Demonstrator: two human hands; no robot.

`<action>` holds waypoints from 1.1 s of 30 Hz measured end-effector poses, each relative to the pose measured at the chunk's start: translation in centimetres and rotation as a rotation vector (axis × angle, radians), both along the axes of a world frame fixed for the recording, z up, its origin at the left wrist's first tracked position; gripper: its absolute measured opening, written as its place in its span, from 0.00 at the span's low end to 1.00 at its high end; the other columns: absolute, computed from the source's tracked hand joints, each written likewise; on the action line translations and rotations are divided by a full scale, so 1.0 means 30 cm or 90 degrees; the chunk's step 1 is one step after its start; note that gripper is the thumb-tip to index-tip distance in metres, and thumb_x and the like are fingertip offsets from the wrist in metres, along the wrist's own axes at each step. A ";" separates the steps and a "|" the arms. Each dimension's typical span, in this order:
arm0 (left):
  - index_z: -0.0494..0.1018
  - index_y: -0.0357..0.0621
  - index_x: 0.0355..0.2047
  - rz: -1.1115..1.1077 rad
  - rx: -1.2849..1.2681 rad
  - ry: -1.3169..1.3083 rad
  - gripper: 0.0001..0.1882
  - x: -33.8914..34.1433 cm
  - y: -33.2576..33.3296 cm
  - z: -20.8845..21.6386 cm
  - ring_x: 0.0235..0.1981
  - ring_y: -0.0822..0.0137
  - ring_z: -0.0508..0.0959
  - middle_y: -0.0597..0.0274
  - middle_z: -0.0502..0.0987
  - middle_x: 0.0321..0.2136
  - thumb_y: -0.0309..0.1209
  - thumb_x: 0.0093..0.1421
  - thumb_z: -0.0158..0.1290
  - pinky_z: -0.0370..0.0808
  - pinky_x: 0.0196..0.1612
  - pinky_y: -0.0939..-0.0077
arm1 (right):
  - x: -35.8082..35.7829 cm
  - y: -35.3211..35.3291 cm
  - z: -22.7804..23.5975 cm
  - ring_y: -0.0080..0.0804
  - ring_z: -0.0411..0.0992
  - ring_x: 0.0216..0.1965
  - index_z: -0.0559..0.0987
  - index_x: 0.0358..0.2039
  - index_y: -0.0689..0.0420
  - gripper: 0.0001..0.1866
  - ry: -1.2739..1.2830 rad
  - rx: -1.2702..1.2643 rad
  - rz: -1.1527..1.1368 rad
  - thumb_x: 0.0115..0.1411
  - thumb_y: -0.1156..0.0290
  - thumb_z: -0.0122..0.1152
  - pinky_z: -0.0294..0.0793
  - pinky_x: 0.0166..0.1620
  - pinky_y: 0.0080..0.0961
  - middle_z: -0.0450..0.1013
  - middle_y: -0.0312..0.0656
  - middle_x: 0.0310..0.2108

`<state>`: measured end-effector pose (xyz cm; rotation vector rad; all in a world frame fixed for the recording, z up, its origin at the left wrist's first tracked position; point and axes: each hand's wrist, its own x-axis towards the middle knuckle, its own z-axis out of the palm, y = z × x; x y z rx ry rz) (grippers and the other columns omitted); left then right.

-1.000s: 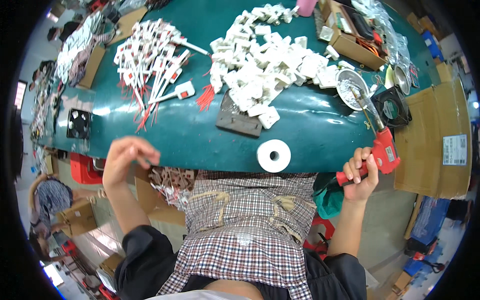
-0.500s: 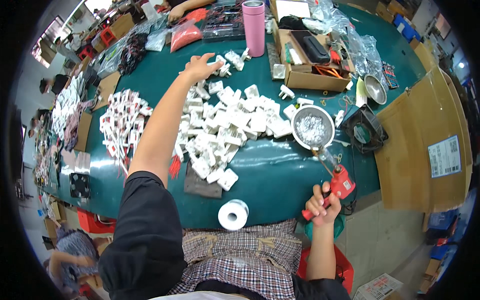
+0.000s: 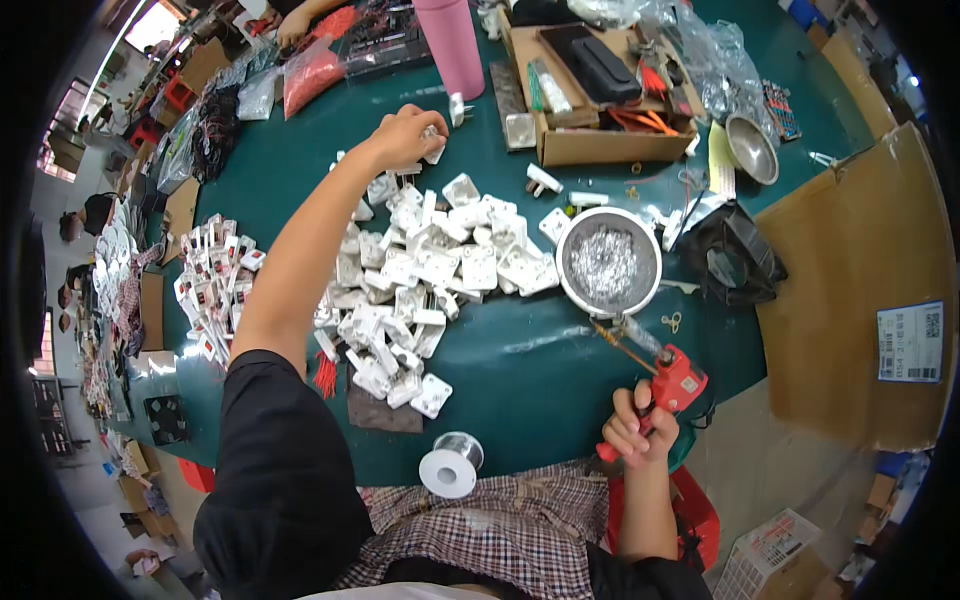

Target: Soldering wires to light bulb components on an assembly line.

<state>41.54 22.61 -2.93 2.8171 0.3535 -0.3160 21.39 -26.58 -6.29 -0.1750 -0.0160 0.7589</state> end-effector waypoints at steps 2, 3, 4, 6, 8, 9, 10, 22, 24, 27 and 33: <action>0.78 0.62 0.47 -0.151 -0.042 -0.011 0.16 -0.071 -0.060 0.047 0.58 0.44 0.67 0.56 0.69 0.57 0.48 0.62 0.54 0.68 0.60 0.51 | 0.005 -0.002 0.008 0.16 0.64 0.16 0.70 0.43 0.57 0.11 -0.027 0.001 0.005 0.67 0.65 0.57 0.68 0.22 0.16 0.64 0.38 0.29; 0.80 0.58 0.44 -0.167 -0.076 -0.009 0.14 -0.119 -0.113 0.065 0.56 0.45 0.68 0.56 0.70 0.55 0.45 0.62 0.53 0.68 0.59 0.56 | -0.004 -0.008 0.010 0.16 0.64 0.16 0.70 0.43 0.57 0.10 -0.023 0.003 0.004 0.67 0.65 0.57 0.68 0.22 0.17 0.64 0.38 0.29; 0.80 0.58 0.44 -0.164 -0.081 -0.003 0.14 -0.157 -0.135 0.078 0.56 0.45 0.68 0.56 0.70 0.55 0.45 0.62 0.53 0.68 0.59 0.56 | 0.005 0.001 0.012 0.16 0.64 0.16 0.70 0.43 0.57 0.10 -0.028 0.010 0.012 0.67 0.66 0.57 0.68 0.22 0.17 0.64 0.38 0.29; 0.80 0.58 0.44 -0.247 -0.157 -0.024 0.15 -0.219 -0.176 0.075 0.55 0.50 0.71 0.57 0.71 0.55 0.46 0.62 0.53 0.69 0.58 0.58 | 0.011 0.012 0.007 0.16 0.64 0.16 0.70 0.43 0.57 0.10 -0.030 0.018 0.011 0.67 0.66 0.57 0.68 0.23 0.17 0.64 0.38 0.29; 0.80 0.56 0.43 -0.266 -0.213 -0.015 0.16 -0.259 -0.237 0.097 0.52 0.54 0.74 0.58 0.73 0.53 0.47 0.62 0.53 0.70 0.57 0.59 | 0.012 0.018 0.011 0.16 0.64 0.16 0.70 0.43 0.58 0.11 -0.034 0.014 0.001 0.67 0.66 0.56 0.68 0.23 0.17 0.64 0.38 0.28; 0.80 0.55 0.43 -0.288 -0.211 0.016 0.16 -0.282 -0.275 0.115 0.52 0.55 0.75 0.58 0.73 0.53 0.47 0.62 0.53 0.71 0.56 0.60 | 0.008 0.015 0.009 0.16 0.64 0.16 0.70 0.43 0.58 0.11 -0.031 0.011 -0.001 0.67 0.66 0.56 0.68 0.23 0.17 0.64 0.38 0.28; 0.80 0.54 0.43 -0.313 -0.206 0.043 0.16 -0.302 -0.315 0.138 0.51 0.56 0.76 0.59 0.73 0.53 0.47 0.62 0.52 0.71 0.56 0.60 | 0.005 0.011 0.001 0.15 0.63 0.15 0.70 0.44 0.58 0.11 -0.036 0.012 -0.009 0.67 0.66 0.57 0.68 0.23 0.18 0.64 0.38 0.29; 0.79 0.57 0.47 -0.399 -0.092 -0.132 0.15 -0.228 -0.484 0.230 0.52 0.54 0.75 0.56 0.75 0.51 0.34 0.59 0.53 0.72 0.53 0.56 | -0.006 0.003 -0.011 0.15 0.61 0.15 0.72 0.44 0.56 0.10 -0.052 0.033 -0.035 0.67 0.65 0.57 0.67 0.25 0.19 0.65 0.37 0.29; 0.76 0.60 0.52 -0.397 -0.088 -0.170 0.18 -0.149 -0.509 0.162 0.55 0.54 0.74 0.57 0.73 0.54 0.33 0.60 0.52 0.71 0.56 0.56 | -0.005 0.012 -0.009 0.15 0.61 0.15 0.72 0.44 0.56 0.11 -0.052 0.042 -0.038 0.67 0.65 0.57 0.67 0.25 0.19 0.65 0.38 0.29; 0.71 0.65 0.59 -0.383 -0.096 -0.164 0.24 -0.093 -0.587 0.069 0.60 0.53 0.70 0.57 0.70 0.58 0.33 0.61 0.52 0.69 0.60 0.55 | -0.011 0.010 -0.007 0.16 0.64 0.16 0.71 0.44 0.57 0.11 -0.040 0.033 -0.059 0.67 0.65 0.57 0.68 0.24 0.17 0.64 0.37 0.29; 0.76 0.52 0.49 -0.311 -0.099 -0.092 0.17 -0.103 -0.516 0.032 0.56 0.48 0.71 0.51 0.73 0.49 0.40 0.61 0.55 0.72 0.56 0.56 | -0.010 0.017 -0.007 0.15 0.64 0.16 0.71 0.44 0.56 0.11 -0.044 0.041 -0.040 0.67 0.65 0.57 0.69 0.24 0.18 0.65 0.37 0.29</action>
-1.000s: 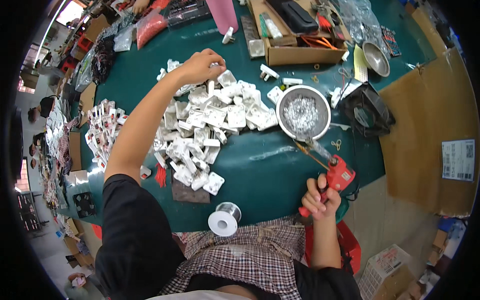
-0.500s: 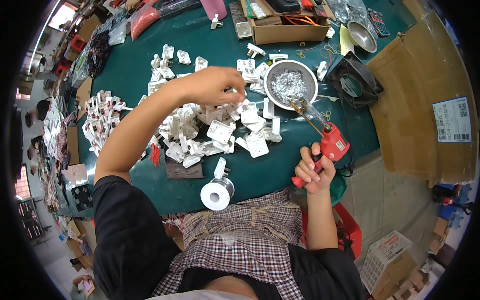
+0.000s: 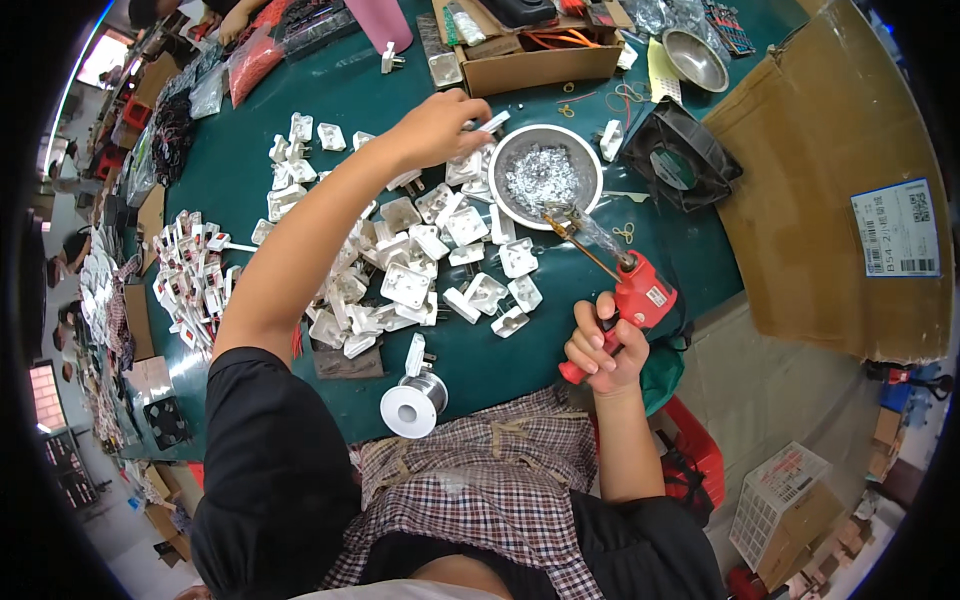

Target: Soldering wires to light bulb components on an assembly line.

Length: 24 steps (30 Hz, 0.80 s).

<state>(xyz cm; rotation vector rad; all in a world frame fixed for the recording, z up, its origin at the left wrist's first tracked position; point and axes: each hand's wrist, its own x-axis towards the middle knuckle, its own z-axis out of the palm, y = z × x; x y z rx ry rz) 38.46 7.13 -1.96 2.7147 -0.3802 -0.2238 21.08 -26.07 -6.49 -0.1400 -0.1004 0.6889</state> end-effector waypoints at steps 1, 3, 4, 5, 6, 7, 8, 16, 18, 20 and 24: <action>0.76 0.52 0.49 0.002 0.004 0.004 0.17 -0.021 0.022 0.014 0.56 0.48 0.71 0.51 0.73 0.49 0.40 0.61 0.55 0.72 0.56 0.56 | -0.002 0.002 0.002 0.15 0.64 0.16 0.71 0.44 0.56 0.11 0.004 0.004 0.002 0.67 0.65 0.57 0.69 0.24 0.18 0.65 0.37 0.29; 0.77 0.52 0.47 0.008 0.022 0.084 0.16 -0.060 0.043 0.058 0.53 0.48 0.73 0.51 0.75 0.47 0.40 0.60 0.56 0.72 0.54 0.56 | 0.003 -0.005 0.001 0.15 0.64 0.16 0.71 0.44 0.56 0.11 0.003 0.000 0.006 0.67 0.65 0.57 0.69 0.25 0.18 0.65 0.37 0.30; 0.78 0.50 0.45 0.001 0.023 0.089 0.16 -0.091 0.055 0.075 0.51 0.49 0.74 0.52 0.75 0.46 0.41 0.58 0.57 0.72 0.54 0.57 | 0.004 -0.005 0.003 0.15 0.64 0.16 0.71 0.44 0.56 0.11 0.005 0.003 0.009 0.67 0.65 0.57 0.69 0.25 0.18 0.65 0.37 0.30; 0.78 0.50 0.45 0.003 0.025 0.091 0.16 -0.116 0.067 0.084 0.51 0.49 0.74 0.52 0.75 0.46 0.41 0.58 0.57 0.72 0.54 0.57 | 0.006 -0.004 0.002 0.15 0.64 0.16 0.71 0.44 0.56 0.11 0.005 0.003 0.011 0.67 0.65 0.57 0.69 0.25 0.18 0.65 0.37 0.30; 0.78 0.49 0.44 -0.036 0.027 0.125 0.17 -0.140 0.078 0.092 0.51 0.50 0.74 0.51 0.75 0.47 0.42 0.58 0.58 0.72 0.54 0.58 | 0.008 -0.004 0.002 0.15 0.64 0.16 0.71 0.44 0.57 0.11 0.005 0.003 0.012 0.67 0.65 0.57 0.70 0.25 0.18 0.65 0.37 0.30; 0.78 0.48 0.44 -0.076 0.029 0.159 0.18 -0.161 0.083 0.102 0.51 0.51 0.74 0.51 0.76 0.47 0.42 0.57 0.58 0.72 0.55 0.58 | 0.009 -0.003 0.002 0.15 0.64 0.16 0.71 0.44 0.57 0.11 0.006 0.006 0.014 0.67 0.65 0.57 0.70 0.25 0.18 0.65 0.37 0.30; 0.80 0.47 0.40 -0.077 0.009 0.170 0.17 -0.176 0.082 0.113 0.51 0.52 0.74 0.51 0.76 0.48 0.44 0.56 0.59 0.71 0.56 0.59 | 0.010 -0.003 0.003 0.16 0.64 0.16 0.71 0.44 0.57 0.11 0.007 0.007 0.014 0.67 0.65 0.57 0.70 0.25 0.18 0.65 0.37 0.30; 0.81 0.45 0.38 0.123 0.011 0.135 0.16 0.022 0.111 0.155 0.53 0.51 0.75 0.49 0.76 0.48 0.43 0.57 0.61 0.73 0.54 0.61 | 0.003 -0.006 0.003 0.16 0.64 0.16 0.71 0.44 0.57 0.11 0.007 0.006 0.010 0.67 0.65 0.57 0.70 0.25 0.19 0.65 0.38 0.30; 0.76 0.43 0.47 0.261 -0.039 -0.275 0.20 0.090 0.146 0.027 0.52 0.50 0.77 0.49 0.78 0.47 0.38 0.56 0.64 0.73 0.54 0.59 | 0.003 -0.001 0.003 0.16 0.62 0.15 0.71 0.43 0.57 0.11 0.024 -0.003 0.014 0.65 0.65 0.58 0.68 0.25 0.20 0.64 0.38 0.29; 0.74 0.45 0.49 0.248 -0.045 -0.320 0.20 0.133 0.151 -0.029 0.50 0.48 0.77 0.49 0.79 0.45 0.34 0.57 0.61 0.74 0.52 0.57 | 0.003 0.001 0.004 0.16 0.62 0.15 0.71 0.43 0.57 0.11 0.025 -0.004 0.018 0.65 0.65 0.58 0.68 0.25 0.20 0.64 0.38 0.29; 0.78 0.50 0.44 0.307 -0.066 -0.135 0.15 0.149 0.151 -0.007 0.44 0.45 0.79 0.47 0.81 0.40 0.30 0.56 0.53 0.76 0.48 0.55 | 0.001 -0.012 0.000 0.16 0.62 0.15 0.71 0.43 0.57 0.12 0.033 -0.007 0.012 0.65 0.65 0.58 0.68 0.25 0.20 0.64 0.38 0.29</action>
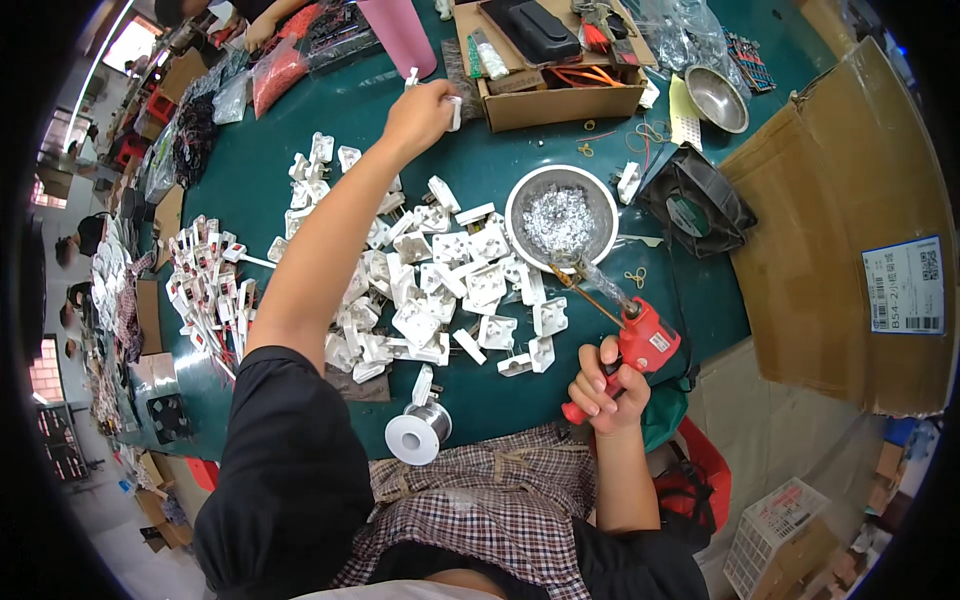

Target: Soldering wires to light bulb components on an assembly line.

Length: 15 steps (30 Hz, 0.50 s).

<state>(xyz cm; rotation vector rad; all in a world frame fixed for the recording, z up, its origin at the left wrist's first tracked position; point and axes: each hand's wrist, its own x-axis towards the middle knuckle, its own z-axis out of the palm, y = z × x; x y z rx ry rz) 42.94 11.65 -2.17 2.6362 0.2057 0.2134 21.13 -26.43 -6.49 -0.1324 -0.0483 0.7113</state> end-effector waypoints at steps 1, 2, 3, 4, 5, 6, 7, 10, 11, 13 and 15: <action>0.80 0.50 0.41 0.031 -0.018 0.102 0.13 -0.011 0.009 0.028 0.43 0.45 0.80 0.46 0.82 0.40 0.31 0.56 0.52 0.76 0.47 0.55 | -0.002 0.002 0.002 0.16 0.62 0.15 0.71 0.43 0.57 0.12 0.004 0.001 0.000 0.65 0.64 0.58 0.68 0.25 0.20 0.64 0.38 0.29; 0.83 0.53 0.36 0.040 -0.044 0.160 0.11 -0.021 0.039 0.042 0.50 0.47 0.78 0.48 0.80 0.46 0.35 0.55 0.53 0.74 0.49 0.53 | 0.000 0.003 0.006 0.16 0.62 0.15 0.71 0.43 0.58 0.12 0.005 0.001 0.006 0.65 0.64 0.59 0.68 0.25 0.20 0.65 0.38 0.30; 0.83 0.53 0.36 0.039 -0.041 0.163 0.11 -0.036 0.056 0.047 0.50 0.47 0.78 0.48 0.80 0.46 0.35 0.55 0.53 0.74 0.49 0.53 | 0.000 0.002 0.007 0.16 0.62 0.15 0.71 0.43 0.58 0.12 0.008 0.004 0.005 0.65 0.64 0.59 0.68 0.25 0.20 0.65 0.38 0.30; 0.83 0.53 0.38 0.038 0.065 0.095 0.12 -0.055 0.070 0.050 0.52 0.48 0.76 0.49 0.78 0.50 0.36 0.55 0.55 0.73 0.51 0.54 | 0.004 0.000 0.010 0.16 0.62 0.15 0.71 0.43 0.58 0.12 0.006 0.001 0.007 0.65 0.65 0.59 0.69 0.25 0.20 0.65 0.39 0.30; 0.82 0.52 0.41 0.035 0.171 0.026 0.13 -0.063 0.079 0.051 0.54 0.49 0.74 0.51 0.75 0.54 0.36 0.55 0.56 0.71 0.52 0.56 | 0.005 -0.001 0.010 0.16 0.62 0.15 0.71 0.43 0.58 0.12 0.004 -0.002 0.009 0.65 0.65 0.59 0.69 0.25 0.20 0.65 0.39 0.30; 0.83 0.54 0.40 0.044 0.168 0.011 0.12 -0.054 0.087 0.046 0.60 0.47 0.68 0.52 0.70 0.60 0.37 0.57 0.56 0.69 0.56 0.52 | 0.003 -0.001 0.011 0.16 0.62 0.15 0.71 0.43 0.58 0.12 0.005 -0.002 0.007 0.65 0.65 0.59 0.69 0.25 0.20 0.65 0.39 0.30; 0.83 0.54 0.40 0.049 0.170 0.010 0.12 -0.048 0.109 0.034 0.60 0.47 0.68 0.52 0.70 0.60 0.37 0.57 0.56 0.69 0.56 0.52 | 0.003 0.003 0.012 0.16 0.63 0.15 0.72 0.43 0.58 0.12 0.006 0.000 0.011 0.65 0.65 0.59 0.69 0.25 0.20 0.65 0.39 0.30; 0.81 0.48 0.42 0.057 0.095 -0.086 0.12 0.016 0.171 -0.052 0.56 0.48 0.74 0.49 0.75 0.54 0.36 0.62 0.54 0.71 0.55 0.55 | 0.002 0.005 0.011 0.16 0.63 0.15 0.72 0.44 0.58 0.12 0.006 0.004 0.021 0.66 0.65 0.59 0.69 0.26 0.20 0.65 0.39 0.30; 0.81 0.48 0.42 0.056 0.094 -0.088 0.12 0.025 0.186 -0.065 0.56 0.48 0.74 0.49 0.75 0.54 0.36 0.62 0.54 0.71 0.55 0.55 | 0.002 0.007 0.009 0.16 0.63 0.15 0.72 0.44 0.58 0.12 0.009 0.008 0.024 0.66 0.65 0.59 0.69 0.25 0.20 0.65 0.39 0.30; 0.79 0.44 0.43 0.109 0.041 -0.027 0.14 0.029 0.193 -0.074 0.48 0.48 0.79 0.48 0.80 0.45 0.36 0.62 0.53 0.74 0.50 0.56 | 0.002 0.006 0.009 0.16 0.62 0.15 0.72 0.45 0.57 0.12 0.006 0.005 0.023 0.66 0.65 0.59 0.69 0.25 0.20 0.65 0.39 0.30; 0.78 0.41 0.42 0.090 0.091 -0.054 0.13 0.008 0.202 -0.054 0.40 0.50 0.81 0.49 0.81 0.36 0.35 0.62 0.54 0.76 0.45 0.61 | 0.004 0.009 0.010 0.16 0.62 0.15 0.72 0.45 0.57 0.12 0.007 0.005 0.023 0.66 0.64 0.59 0.69 0.25 0.20 0.65 0.39 0.30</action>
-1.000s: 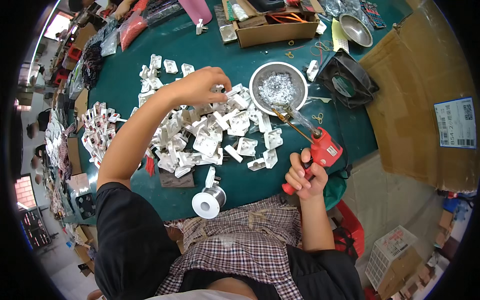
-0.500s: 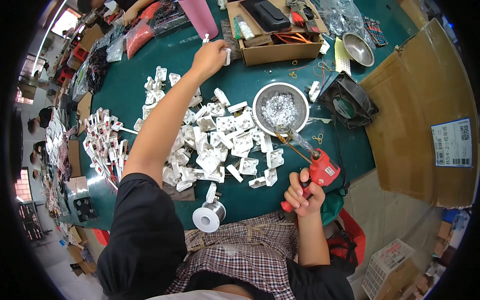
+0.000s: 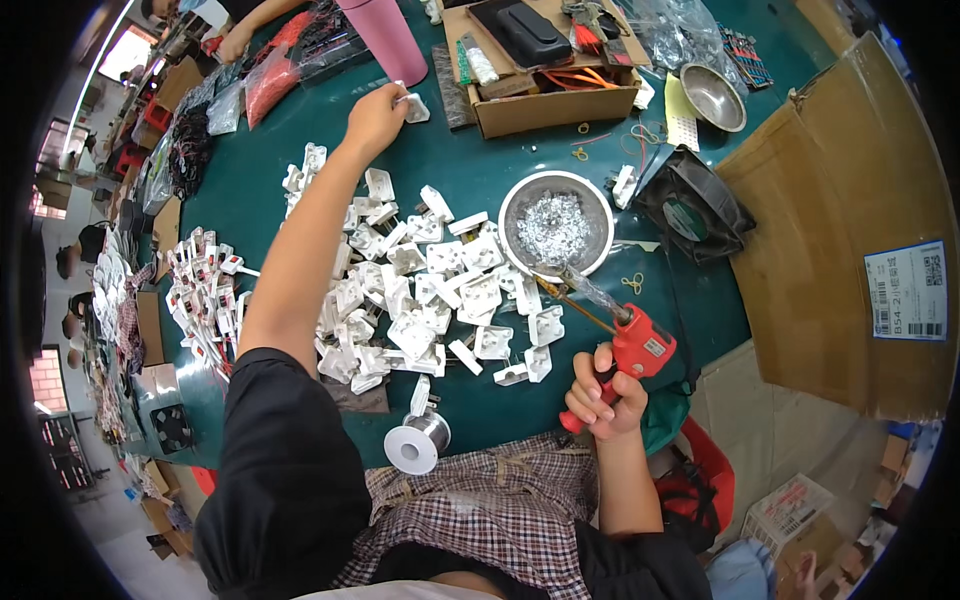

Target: Soldering wires to light bulb components on an assembly line.

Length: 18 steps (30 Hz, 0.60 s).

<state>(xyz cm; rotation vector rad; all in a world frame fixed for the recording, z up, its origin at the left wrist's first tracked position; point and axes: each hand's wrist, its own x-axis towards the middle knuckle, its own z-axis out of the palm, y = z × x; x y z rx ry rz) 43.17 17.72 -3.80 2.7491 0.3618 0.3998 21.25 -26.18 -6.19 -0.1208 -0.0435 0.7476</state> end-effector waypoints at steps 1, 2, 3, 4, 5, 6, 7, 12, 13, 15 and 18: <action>0.79 0.41 0.42 -0.058 -0.052 0.073 0.13 -0.027 -0.010 0.046 0.42 0.48 0.81 0.48 0.81 0.38 0.35 0.61 0.54 0.76 0.46 0.59 | 0.000 -0.003 0.001 0.16 0.62 0.15 0.72 0.45 0.57 0.12 0.006 0.000 -0.002 0.66 0.64 0.59 0.69 0.25 0.20 0.65 0.39 0.30; 0.79 0.42 0.42 -0.115 -0.102 0.146 0.14 -0.063 -0.013 0.076 0.44 0.47 0.80 0.47 0.81 0.40 0.36 0.61 0.54 0.76 0.46 0.57 | 0.001 -0.003 0.000 0.16 0.62 0.15 0.72 0.45 0.57 0.13 -0.001 -0.003 -0.001 0.66 0.64 0.59 0.69 0.25 0.20 0.65 0.38 0.30; 0.79 0.41 0.42 -0.173 -0.141 0.168 0.14 -0.111 -0.014 0.084 0.42 0.48 0.81 0.47 0.81 0.39 0.34 0.59 0.56 0.76 0.44 0.60 | 0.001 0.000 -0.001 0.16 0.62 0.15 0.72 0.45 0.57 0.13 -0.008 -0.004 0.003 0.66 0.64 0.59 0.69 0.25 0.20 0.65 0.38 0.30; 0.79 0.41 0.41 -0.252 -0.202 0.239 0.13 -0.165 -0.024 0.105 0.38 0.53 0.81 0.49 0.81 0.36 0.33 0.57 0.55 0.76 0.43 0.63 | 0.003 0.003 -0.001 0.16 0.62 0.15 0.72 0.45 0.57 0.13 -0.003 -0.002 0.002 0.66 0.64 0.59 0.69 0.25 0.20 0.65 0.38 0.30; 0.79 0.41 0.40 -0.269 -0.210 0.274 0.13 -0.223 -0.072 0.148 0.36 0.55 0.80 0.50 0.80 0.33 0.32 0.57 0.55 0.76 0.42 0.64 | 0.006 0.001 -0.001 0.16 0.63 0.15 0.71 0.44 0.57 0.12 -0.003 -0.001 -0.001 0.66 0.65 0.58 0.69 0.25 0.20 0.65 0.39 0.30; 0.78 0.41 0.40 -0.288 -0.219 0.309 0.12 -0.279 -0.129 0.206 0.34 0.57 0.79 0.51 0.80 0.31 0.32 0.57 0.55 0.75 0.40 0.65 | 0.005 -0.003 0.001 0.16 0.63 0.16 0.69 0.43 0.56 0.10 -0.003 -0.001 -0.006 0.66 0.66 0.57 0.70 0.25 0.19 0.64 0.39 0.29; 0.78 0.42 0.39 -0.293 -0.203 0.349 0.12 -0.326 -0.171 0.274 0.33 0.58 0.79 0.52 0.79 0.30 0.31 0.56 0.54 0.75 0.39 0.66 | 0.005 -0.003 0.003 0.16 0.63 0.16 0.69 0.43 0.56 0.10 -0.002 0.000 -0.007 0.66 0.66 0.57 0.70 0.25 0.19 0.64 0.38 0.29; 0.80 0.43 0.39 -0.524 -0.063 0.473 0.14 -0.489 -0.240 0.407 0.38 0.54 0.81 0.52 0.81 0.33 0.33 0.52 0.57 0.77 0.45 0.61 | 0.002 0.006 -0.007 0.16 0.61 0.15 0.71 0.44 0.57 0.12 -0.023 0.009 -0.034 0.65 0.64 0.60 0.68 0.25 0.20 0.65 0.38 0.30; 0.81 0.44 0.39 -0.530 -0.011 0.493 0.15 -0.501 -0.269 0.430 0.39 0.52 0.81 0.51 0.81 0.33 0.34 0.51 0.57 0.76 0.46 0.59 | -0.002 0.005 -0.011 0.17 0.61 0.15 0.72 0.44 0.56 0.12 -0.028 0.018 -0.056 0.65 0.64 0.59 0.68 0.26 0.21 0.65 0.37 0.29; 0.82 0.45 0.33 -0.516 0.080 0.523 0.11 -0.510 -0.344 0.509 0.37 0.50 0.81 0.51 0.81 0.30 0.37 0.52 0.60 0.76 0.44 0.56 | -0.002 0.005 -0.016 0.17 0.61 0.16 0.73 0.44 0.55 0.11 -0.035 0.034 -0.083 0.65 0.64 0.60 0.66 0.27 0.21 0.65 0.36 0.28; 0.81 0.45 0.27 -0.450 0.208 0.428 0.11 -0.471 -0.447 0.568 0.33 0.50 0.81 0.54 0.80 0.25 0.39 0.54 0.62 0.76 0.39 0.56 | -0.009 0.006 -0.021 0.17 0.61 0.17 0.75 0.44 0.53 0.11 -0.028 0.071 -0.130 0.64 0.64 0.60 0.65 0.28 0.20 0.65 0.35 0.28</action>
